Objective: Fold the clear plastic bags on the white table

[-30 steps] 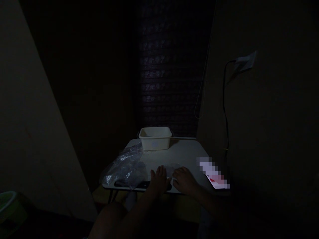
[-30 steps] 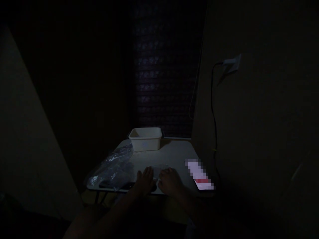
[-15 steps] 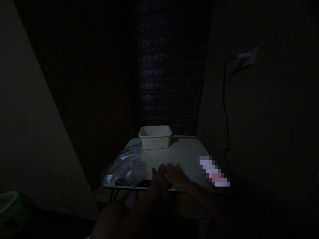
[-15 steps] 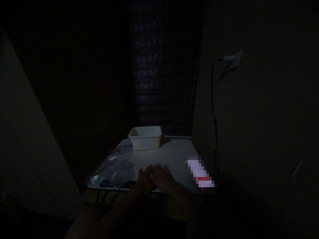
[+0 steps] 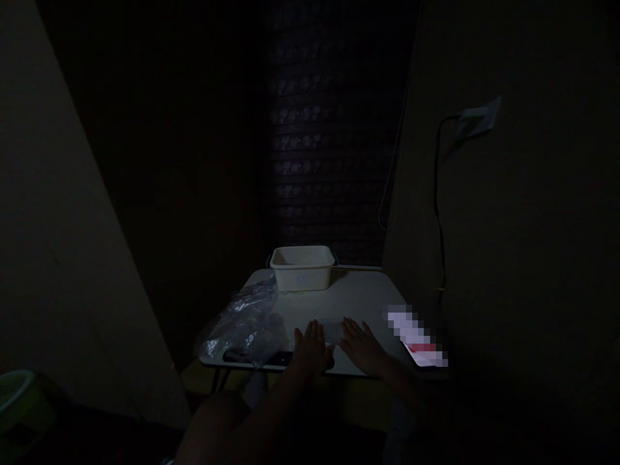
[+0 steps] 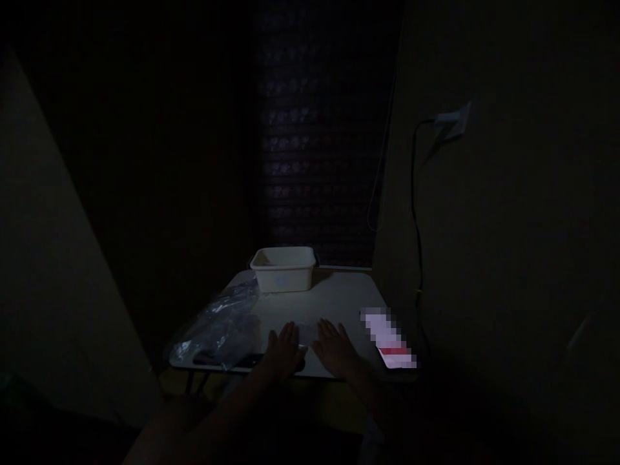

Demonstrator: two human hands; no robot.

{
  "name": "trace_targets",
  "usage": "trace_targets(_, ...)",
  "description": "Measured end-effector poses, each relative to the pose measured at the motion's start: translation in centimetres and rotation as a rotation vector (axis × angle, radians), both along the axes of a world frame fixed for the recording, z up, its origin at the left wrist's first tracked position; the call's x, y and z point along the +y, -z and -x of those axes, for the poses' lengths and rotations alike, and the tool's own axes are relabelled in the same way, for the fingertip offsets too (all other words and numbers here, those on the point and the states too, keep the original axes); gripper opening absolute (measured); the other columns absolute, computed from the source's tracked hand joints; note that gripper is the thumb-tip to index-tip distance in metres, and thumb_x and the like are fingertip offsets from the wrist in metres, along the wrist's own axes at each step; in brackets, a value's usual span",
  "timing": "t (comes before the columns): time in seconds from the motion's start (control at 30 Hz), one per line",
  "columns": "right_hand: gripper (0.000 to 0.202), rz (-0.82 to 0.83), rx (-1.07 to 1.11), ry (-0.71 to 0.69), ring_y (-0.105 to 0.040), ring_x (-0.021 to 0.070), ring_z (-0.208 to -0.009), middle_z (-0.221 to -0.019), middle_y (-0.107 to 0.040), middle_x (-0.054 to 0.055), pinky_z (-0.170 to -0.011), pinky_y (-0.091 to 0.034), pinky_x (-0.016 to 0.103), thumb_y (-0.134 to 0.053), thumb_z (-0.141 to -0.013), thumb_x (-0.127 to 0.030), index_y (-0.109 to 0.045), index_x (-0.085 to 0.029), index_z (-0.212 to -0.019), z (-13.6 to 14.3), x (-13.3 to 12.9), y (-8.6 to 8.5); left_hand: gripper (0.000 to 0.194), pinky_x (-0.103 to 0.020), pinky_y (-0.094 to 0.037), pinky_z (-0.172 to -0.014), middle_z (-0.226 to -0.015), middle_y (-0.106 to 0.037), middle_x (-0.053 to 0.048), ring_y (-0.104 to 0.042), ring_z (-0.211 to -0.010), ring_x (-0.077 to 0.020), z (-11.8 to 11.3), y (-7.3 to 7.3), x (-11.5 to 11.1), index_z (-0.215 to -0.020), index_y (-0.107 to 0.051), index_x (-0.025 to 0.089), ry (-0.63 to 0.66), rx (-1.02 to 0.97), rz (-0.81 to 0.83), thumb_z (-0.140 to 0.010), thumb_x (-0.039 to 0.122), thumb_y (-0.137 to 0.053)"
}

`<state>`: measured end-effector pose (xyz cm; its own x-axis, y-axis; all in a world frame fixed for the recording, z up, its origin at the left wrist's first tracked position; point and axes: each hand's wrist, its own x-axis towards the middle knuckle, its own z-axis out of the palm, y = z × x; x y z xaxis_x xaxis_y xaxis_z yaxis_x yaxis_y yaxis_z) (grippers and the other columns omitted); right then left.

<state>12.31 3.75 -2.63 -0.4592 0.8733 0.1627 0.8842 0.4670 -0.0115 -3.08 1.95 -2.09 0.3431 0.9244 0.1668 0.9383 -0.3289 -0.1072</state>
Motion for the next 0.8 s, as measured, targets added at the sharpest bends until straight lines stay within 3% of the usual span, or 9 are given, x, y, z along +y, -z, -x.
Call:
trace_targets(0.33, 0.062, -0.081, -0.022, 0.182, -0.016, 0.0228, -0.110, -0.117, -0.030, 0.016, -0.086, -0.003, 0.042, -0.004, -0.074, -0.044, -0.032, -0.004, -0.111, -1.5, 0.3, -0.4, 0.057, -0.048, -0.017, -0.080, -0.120, -0.024, -0.016, -0.017, -0.109, -0.0249, 0.1, 0.2, 0.1, -0.115, -0.025, 0.006, -0.002, -0.010, -0.031, -0.075, 0.041, -0.004)
trace_targets(0.53, 0.054, -0.105, 0.025, 0.005, -0.019, 0.0184, -0.109, -0.119, -0.029, 0.010, -0.087, -0.007, 0.038, -0.003, -0.076, -0.040, -0.029, -0.011, -0.114, 1.2, 0.0, -1.7, 0.055, -0.049, -0.016, -0.081, -0.121, -0.022, -0.015, -0.014, -0.110, -0.0254, 0.0, 0.3, 0.2, -0.115, -0.024, 0.007, -0.031, 0.014, -0.019, -0.075, 0.039, -0.006)
trace_targets(0.7, 0.052, -0.059, 0.059, -0.131, -0.015, 0.0161, -0.111, -0.121, -0.026, 0.007, -0.088, -0.005, 0.038, -0.002, -0.077, -0.039, -0.026, -0.014, -0.115, 4.0, -0.2, -1.3, 0.053, -0.050, -0.016, -0.080, -0.122, -0.021, -0.013, -0.012, -0.111, -0.0252, -0.2, -0.7, -0.2, -0.118, -0.019, 0.012, 0.015, -0.028, 0.060, -0.072, 0.039, -0.016)
trace_targets(0.8, 0.052, -0.002, 0.052, -0.132, -0.013, 0.0157, -0.111, -0.122, -0.024, 0.006, -0.088, -0.004, 0.039, 0.000, -0.077, -0.038, -0.025, -0.014, -0.116, 4.3, 0.1, -0.9, 0.057, -0.051, -0.015, -0.079, -0.122, -0.020, -0.013, -0.010, -0.111, -0.0263, -0.3, -1.2, -0.4, -0.118, -0.017, 0.011, 0.006, -0.033, 0.117, -0.069, 0.040, -0.022)
